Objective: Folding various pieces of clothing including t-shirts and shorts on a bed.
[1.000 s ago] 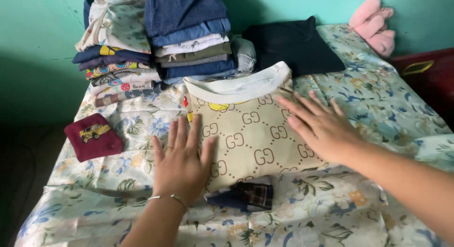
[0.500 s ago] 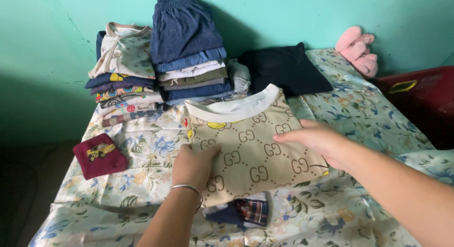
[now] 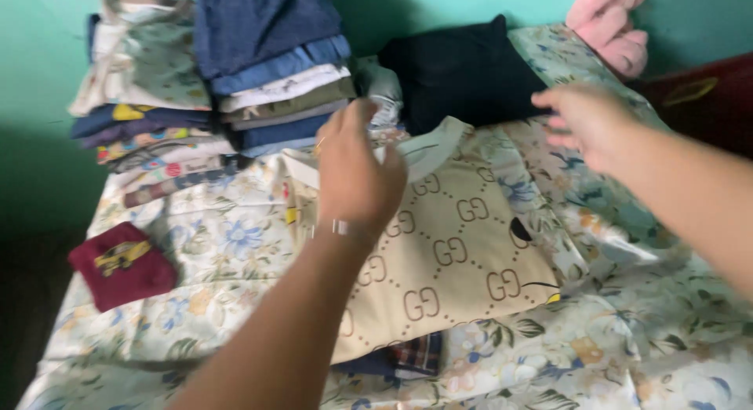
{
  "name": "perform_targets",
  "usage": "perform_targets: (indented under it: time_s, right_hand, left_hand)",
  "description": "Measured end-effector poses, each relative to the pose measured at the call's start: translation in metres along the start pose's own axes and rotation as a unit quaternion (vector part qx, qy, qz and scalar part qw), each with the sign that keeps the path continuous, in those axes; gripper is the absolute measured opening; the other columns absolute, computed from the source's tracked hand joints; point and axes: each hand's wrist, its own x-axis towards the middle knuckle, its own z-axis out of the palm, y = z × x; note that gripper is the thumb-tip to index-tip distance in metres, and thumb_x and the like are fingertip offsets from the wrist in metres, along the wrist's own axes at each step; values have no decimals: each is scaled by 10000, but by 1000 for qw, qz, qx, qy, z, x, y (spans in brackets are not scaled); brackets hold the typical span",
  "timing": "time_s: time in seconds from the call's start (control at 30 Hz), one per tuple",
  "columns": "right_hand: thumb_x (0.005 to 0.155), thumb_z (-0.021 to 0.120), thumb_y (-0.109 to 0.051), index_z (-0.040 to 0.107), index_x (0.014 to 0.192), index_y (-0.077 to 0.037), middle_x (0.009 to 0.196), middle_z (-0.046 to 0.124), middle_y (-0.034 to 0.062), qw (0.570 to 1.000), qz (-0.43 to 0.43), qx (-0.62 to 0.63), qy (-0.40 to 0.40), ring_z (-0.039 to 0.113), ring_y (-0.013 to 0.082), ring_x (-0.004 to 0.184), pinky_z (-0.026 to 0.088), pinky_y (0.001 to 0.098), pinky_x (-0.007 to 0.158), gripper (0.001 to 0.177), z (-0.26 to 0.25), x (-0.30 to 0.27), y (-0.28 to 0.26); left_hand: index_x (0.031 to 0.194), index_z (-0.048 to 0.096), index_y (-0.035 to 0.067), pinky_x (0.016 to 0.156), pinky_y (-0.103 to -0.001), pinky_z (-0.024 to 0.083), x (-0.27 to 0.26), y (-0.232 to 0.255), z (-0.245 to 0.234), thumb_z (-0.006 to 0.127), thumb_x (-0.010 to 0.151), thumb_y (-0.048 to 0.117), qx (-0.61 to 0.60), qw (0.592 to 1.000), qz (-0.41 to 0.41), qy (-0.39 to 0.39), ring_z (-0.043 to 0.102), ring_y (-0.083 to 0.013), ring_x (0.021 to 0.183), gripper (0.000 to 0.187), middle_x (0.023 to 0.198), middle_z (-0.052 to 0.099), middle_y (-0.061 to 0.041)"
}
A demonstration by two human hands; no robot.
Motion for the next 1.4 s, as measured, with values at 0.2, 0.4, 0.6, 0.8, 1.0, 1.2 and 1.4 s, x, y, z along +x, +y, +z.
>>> perform_targets:
  time_s: [0.2,0.4,0.6,0.8,1.0,1.2,1.4]
  right_hand:
    - [800,820,-294,446,1428,-149,1408,475,64,993,81,-77,43,525,237,1256,536,464,972,745,-3,59,-22]
    - [796,870,-439,522,1376,-168,1295,569,51,974,126,-186,30,524,203,1137,465,403,939,729,3,103,-11]
    - [927,696,-371,603,1300,-172,1300,636,39,993,113,4,-37,612,219,1156,538,402,973,433,6,92,-29]
    - [994,494,-356,571,1345,-116,1447,632,147,976,33,161,-140,616,336,1357,462,566,1040,432,4,59,-78]
    - [1022,462,-343,412,1495,-72,1592,434,159,906,-291,-26,-308,459,353,1457,334,612,1135,548,-11,16,-116]
    - [1033,414,-246,522,1400,17,1403,645,193,910,-99,327,-233,636,339,1276,448,548,1076,465,25,-186,-104]
    - [926,561,-195,632,1211,19,1129,728,155,950,180,203,-153,675,266,996,535,456,901,363,38,-234,21]
  left_hand:
    - [1367,463,-14,1058,-448,472,92,21,90,675,874,299,96,916,-216,-325,579,-435,1272,621,1350,585,-285]
    - [1423,297,-50,1050,-421,511,114,2,138,660,843,197,-77,888,-413,-188,665,-382,1195,727,1309,608,-295]
    - [941,677,-79,630,-379,638,138,-25,201,715,710,-43,-450,688,-569,-11,713,-275,701,237,878,720,-216]
    - [740,565,-5,471,-303,431,163,-34,160,669,768,16,-529,699,-466,-120,474,-204,530,110,700,538,-105]
    - [825,544,52,580,-319,438,179,0,15,662,851,123,-718,582,-365,-114,488,-202,650,140,713,525,-72]
    - [1494,618,257,661,-311,395,43,30,-122,658,862,43,-563,778,-239,-142,348,-146,689,668,803,424,10]
    - [1305,593,74,491,-282,352,-140,-33,-109,796,793,202,-333,782,-519,-91,527,-135,535,566,908,723,-77]
